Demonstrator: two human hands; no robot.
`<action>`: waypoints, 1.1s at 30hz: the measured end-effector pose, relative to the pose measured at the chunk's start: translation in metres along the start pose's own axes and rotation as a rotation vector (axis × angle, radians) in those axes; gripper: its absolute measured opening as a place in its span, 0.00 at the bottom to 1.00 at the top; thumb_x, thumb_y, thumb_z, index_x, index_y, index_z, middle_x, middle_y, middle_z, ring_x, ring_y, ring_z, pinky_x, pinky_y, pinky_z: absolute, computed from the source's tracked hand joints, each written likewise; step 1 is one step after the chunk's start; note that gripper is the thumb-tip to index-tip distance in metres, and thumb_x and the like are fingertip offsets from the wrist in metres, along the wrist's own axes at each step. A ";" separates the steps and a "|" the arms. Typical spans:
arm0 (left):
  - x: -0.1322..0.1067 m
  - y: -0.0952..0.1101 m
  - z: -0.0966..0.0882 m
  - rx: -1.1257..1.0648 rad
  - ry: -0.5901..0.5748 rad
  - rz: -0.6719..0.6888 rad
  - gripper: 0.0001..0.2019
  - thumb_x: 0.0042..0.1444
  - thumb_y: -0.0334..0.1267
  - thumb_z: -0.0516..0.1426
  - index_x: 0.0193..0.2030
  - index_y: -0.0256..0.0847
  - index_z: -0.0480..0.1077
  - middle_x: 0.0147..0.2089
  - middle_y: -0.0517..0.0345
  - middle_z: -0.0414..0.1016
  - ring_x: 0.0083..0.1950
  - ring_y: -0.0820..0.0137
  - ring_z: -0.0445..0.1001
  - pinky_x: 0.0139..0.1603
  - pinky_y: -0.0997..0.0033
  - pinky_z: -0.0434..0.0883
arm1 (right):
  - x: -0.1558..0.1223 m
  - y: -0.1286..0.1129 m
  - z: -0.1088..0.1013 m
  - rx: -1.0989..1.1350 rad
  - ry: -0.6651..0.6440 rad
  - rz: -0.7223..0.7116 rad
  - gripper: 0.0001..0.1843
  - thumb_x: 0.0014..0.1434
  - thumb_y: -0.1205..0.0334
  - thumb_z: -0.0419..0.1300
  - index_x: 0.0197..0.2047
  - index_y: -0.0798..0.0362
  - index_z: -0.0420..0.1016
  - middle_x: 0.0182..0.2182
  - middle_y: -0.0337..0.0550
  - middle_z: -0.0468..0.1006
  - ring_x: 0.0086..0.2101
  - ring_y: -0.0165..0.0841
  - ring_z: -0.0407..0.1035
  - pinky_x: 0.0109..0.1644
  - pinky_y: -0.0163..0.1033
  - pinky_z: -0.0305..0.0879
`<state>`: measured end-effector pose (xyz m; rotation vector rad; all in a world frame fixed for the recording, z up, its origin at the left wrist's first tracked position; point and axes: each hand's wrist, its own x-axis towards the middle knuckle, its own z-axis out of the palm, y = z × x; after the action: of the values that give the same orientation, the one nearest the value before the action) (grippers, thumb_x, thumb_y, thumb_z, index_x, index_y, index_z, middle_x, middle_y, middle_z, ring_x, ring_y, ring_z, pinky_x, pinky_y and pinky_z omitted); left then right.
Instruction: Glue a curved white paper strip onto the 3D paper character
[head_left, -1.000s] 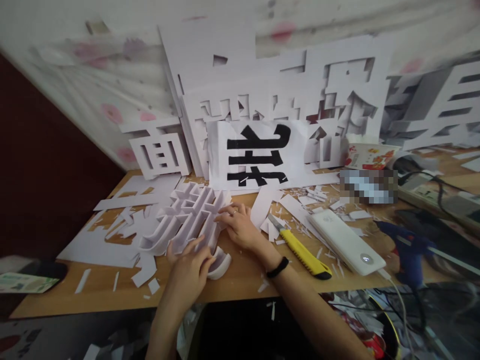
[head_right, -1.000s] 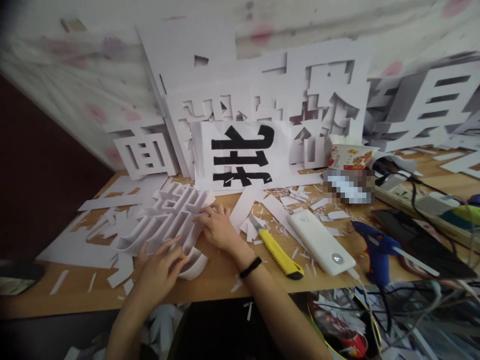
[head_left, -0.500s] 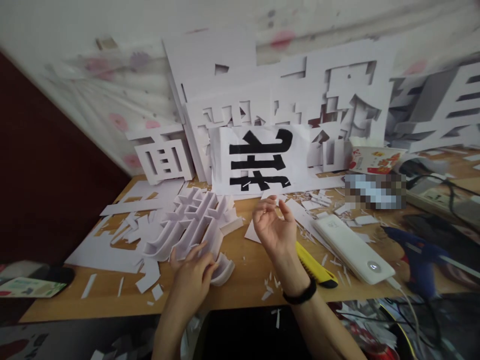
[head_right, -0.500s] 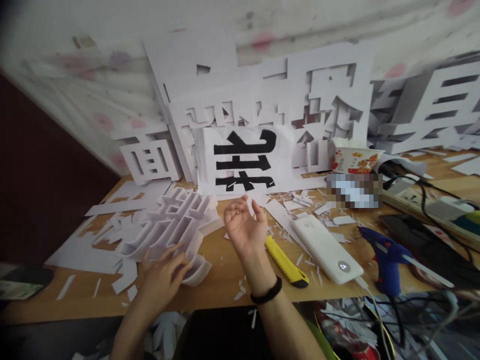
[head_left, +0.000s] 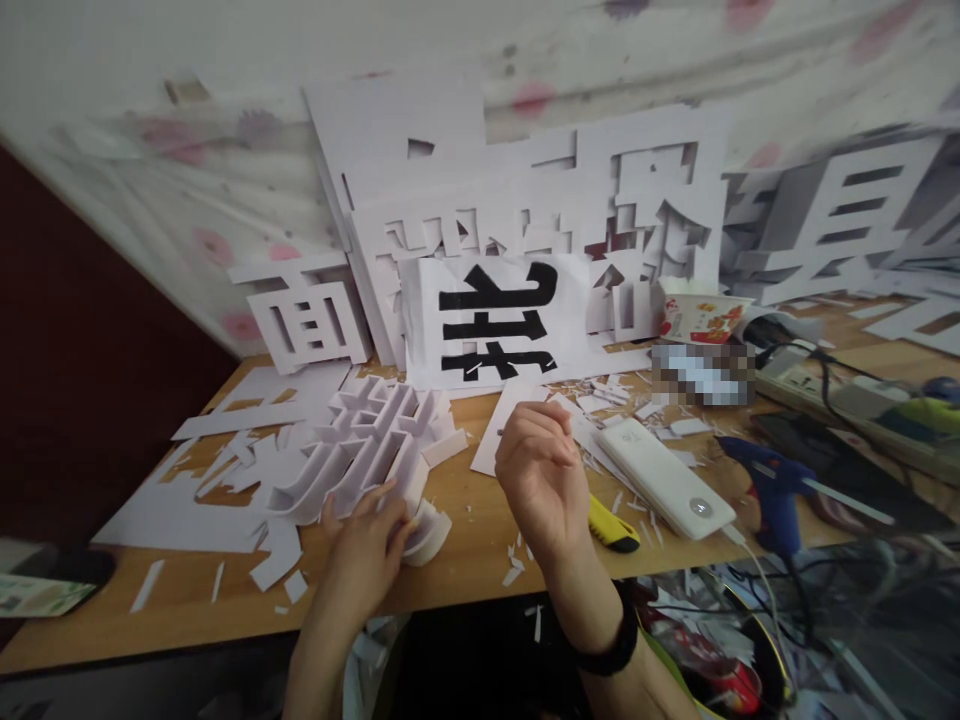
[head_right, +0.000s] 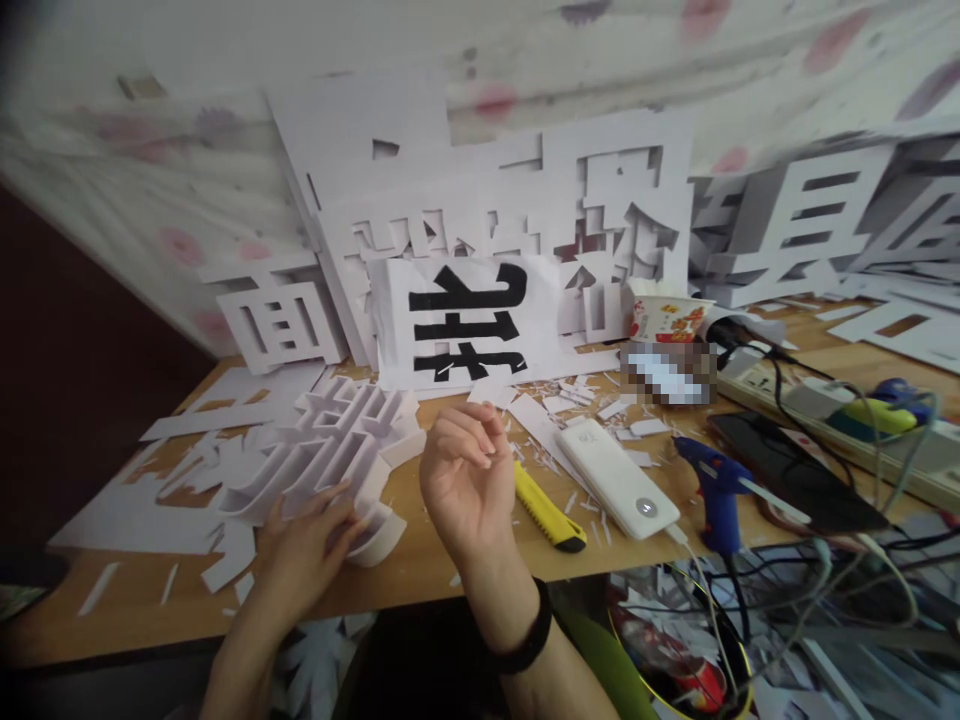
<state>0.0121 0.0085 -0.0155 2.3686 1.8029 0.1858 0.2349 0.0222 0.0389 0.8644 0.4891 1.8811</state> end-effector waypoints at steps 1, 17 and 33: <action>0.000 0.000 0.000 -0.001 0.003 0.003 0.12 0.65 0.37 0.50 0.37 0.45 0.75 0.63 0.47 0.74 0.65 0.53 0.70 0.69 0.24 0.44 | -0.001 0.001 0.000 -0.006 -0.005 0.009 0.12 0.65 0.64 0.52 0.28 0.47 0.61 0.19 0.30 0.59 0.21 0.26 0.60 0.26 0.27 0.69; 0.002 0.003 -0.003 -0.025 -0.042 -0.012 0.12 0.66 0.38 0.50 0.38 0.46 0.75 0.64 0.48 0.74 0.65 0.52 0.71 0.68 0.22 0.42 | -0.005 0.000 0.001 -0.040 -0.054 0.094 0.18 0.71 0.61 0.50 0.27 0.48 0.60 0.17 0.28 0.56 0.18 0.24 0.57 0.25 0.26 0.67; -0.001 0.002 0.004 0.055 0.074 0.013 0.13 0.65 0.34 0.50 0.38 0.45 0.75 0.62 0.48 0.76 0.60 0.54 0.75 0.68 0.26 0.47 | 0.003 -0.004 -0.010 -0.858 0.069 0.000 0.13 0.59 0.57 0.67 0.27 0.50 0.70 0.16 0.26 0.64 0.25 0.25 0.63 0.49 0.40 0.69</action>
<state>0.0144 0.0066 -0.0190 2.4427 1.8485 0.2305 0.2292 0.0266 0.0310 0.2216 -0.2862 1.8637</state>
